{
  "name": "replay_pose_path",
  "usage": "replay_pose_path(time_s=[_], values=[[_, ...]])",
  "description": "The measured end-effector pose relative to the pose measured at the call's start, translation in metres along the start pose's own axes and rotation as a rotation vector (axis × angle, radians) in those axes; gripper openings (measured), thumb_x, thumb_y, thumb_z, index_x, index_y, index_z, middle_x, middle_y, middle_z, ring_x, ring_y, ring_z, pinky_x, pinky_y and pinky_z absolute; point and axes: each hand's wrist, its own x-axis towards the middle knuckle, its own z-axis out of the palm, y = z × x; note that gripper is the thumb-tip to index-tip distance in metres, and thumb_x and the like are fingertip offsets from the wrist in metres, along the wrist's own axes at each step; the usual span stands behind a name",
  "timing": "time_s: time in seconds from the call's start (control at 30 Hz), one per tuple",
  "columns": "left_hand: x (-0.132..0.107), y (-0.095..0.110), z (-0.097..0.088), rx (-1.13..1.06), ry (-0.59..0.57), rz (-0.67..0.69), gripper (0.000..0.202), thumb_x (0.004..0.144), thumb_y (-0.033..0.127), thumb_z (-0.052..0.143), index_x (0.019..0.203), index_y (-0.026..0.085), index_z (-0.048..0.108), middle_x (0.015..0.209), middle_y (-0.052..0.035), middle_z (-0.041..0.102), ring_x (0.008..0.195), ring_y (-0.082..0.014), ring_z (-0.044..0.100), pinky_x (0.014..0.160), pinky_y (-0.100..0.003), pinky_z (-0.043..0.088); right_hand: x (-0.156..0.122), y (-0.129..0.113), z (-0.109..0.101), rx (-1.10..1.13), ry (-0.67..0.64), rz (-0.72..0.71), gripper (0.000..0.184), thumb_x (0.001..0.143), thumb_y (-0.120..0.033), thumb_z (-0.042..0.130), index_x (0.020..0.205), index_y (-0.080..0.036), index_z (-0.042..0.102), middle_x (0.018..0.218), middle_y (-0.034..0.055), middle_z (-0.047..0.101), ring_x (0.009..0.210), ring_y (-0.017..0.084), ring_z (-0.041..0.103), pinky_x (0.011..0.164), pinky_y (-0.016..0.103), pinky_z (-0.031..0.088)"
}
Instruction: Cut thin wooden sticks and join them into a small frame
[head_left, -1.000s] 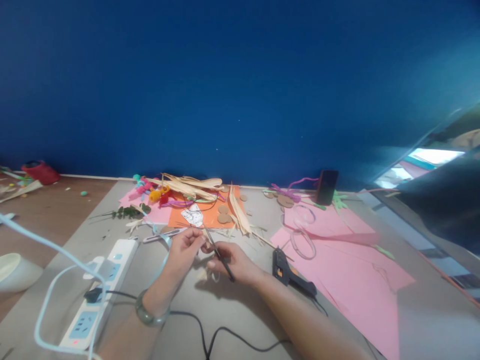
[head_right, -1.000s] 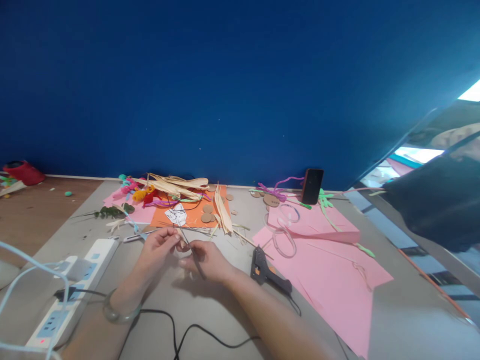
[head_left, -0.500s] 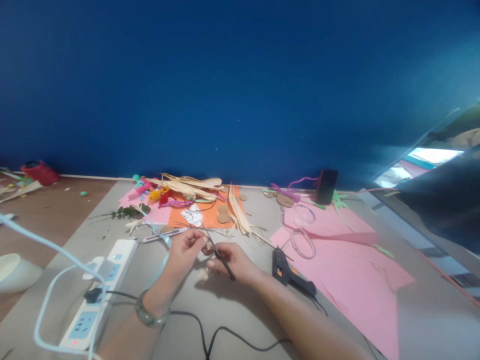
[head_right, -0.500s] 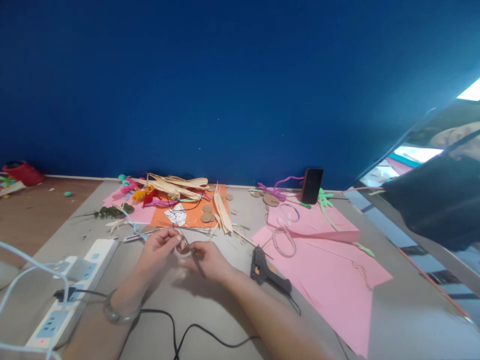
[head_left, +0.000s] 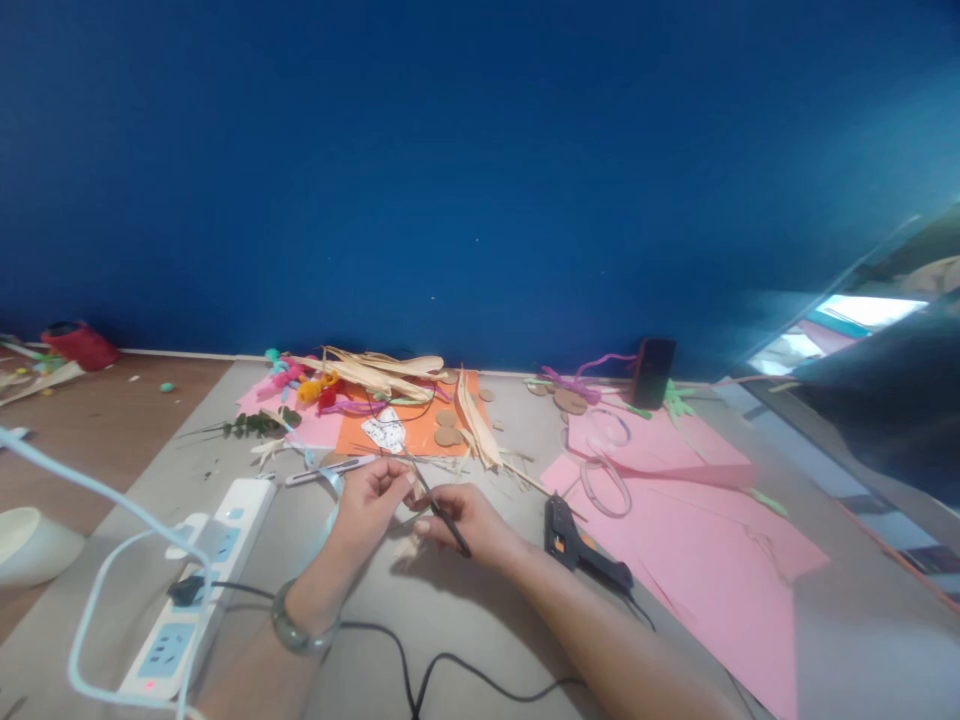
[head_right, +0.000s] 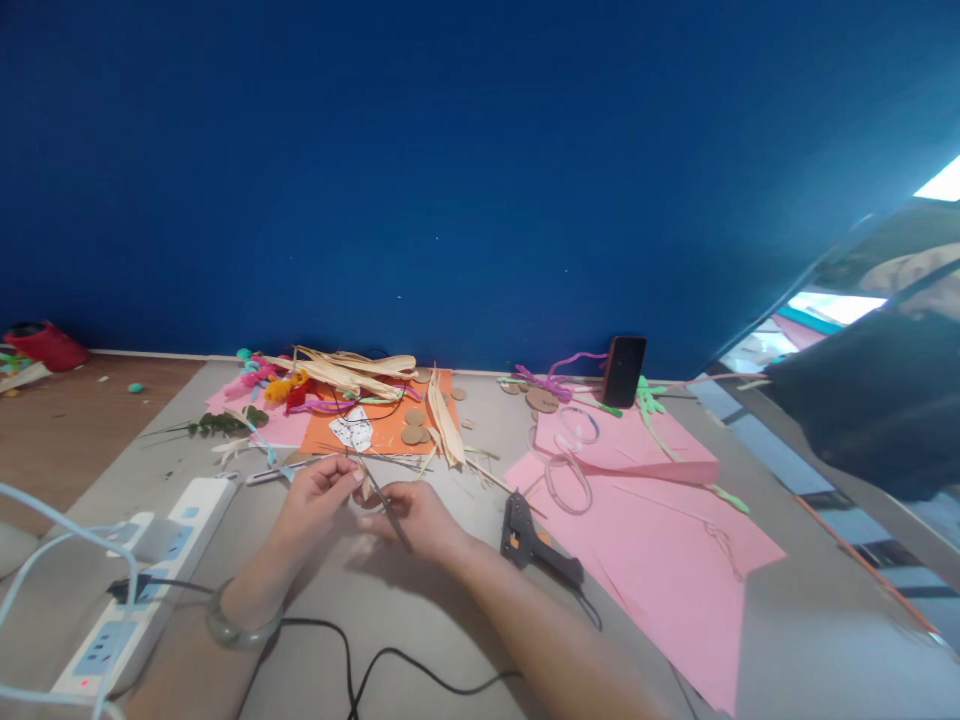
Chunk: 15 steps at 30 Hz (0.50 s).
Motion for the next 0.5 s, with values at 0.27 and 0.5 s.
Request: replay_pose_path(time_s=[0.27,0.5], values=[[0.0001,-0.0015,-0.0006,0.01,0.011,0.01,0.014,0.078,0.026,0.06,0.069,0.016,0.058,0.059,0.0008,0.06,0.058,-0.0122,0.056,0.061,-0.024,0.044,-0.0002,0.0005,-0.0014,-0.016,-0.005,-0.016,0.046,0.056,-0.045,0.079,0.084,-0.011,0.068,0.046,-0.0047,0.05,0.041,0.008,0.043,0.042,0.02,0.035],[0.0003,0.0018,0.0005,0.042,0.012,0.01,0.014,0.078,0.025,0.059,0.068,0.016,0.058,0.059,0.0009,0.06,0.059,-0.0119,0.057,0.061,-0.023,0.044,0.0013,0.0051,-0.0031,-0.056,-0.002,-0.031,0.043,0.06,-0.046,0.077,0.082,-0.011,0.067,0.043,-0.0061,0.046,0.039,0.007,0.04,0.04,0.02,0.031]])
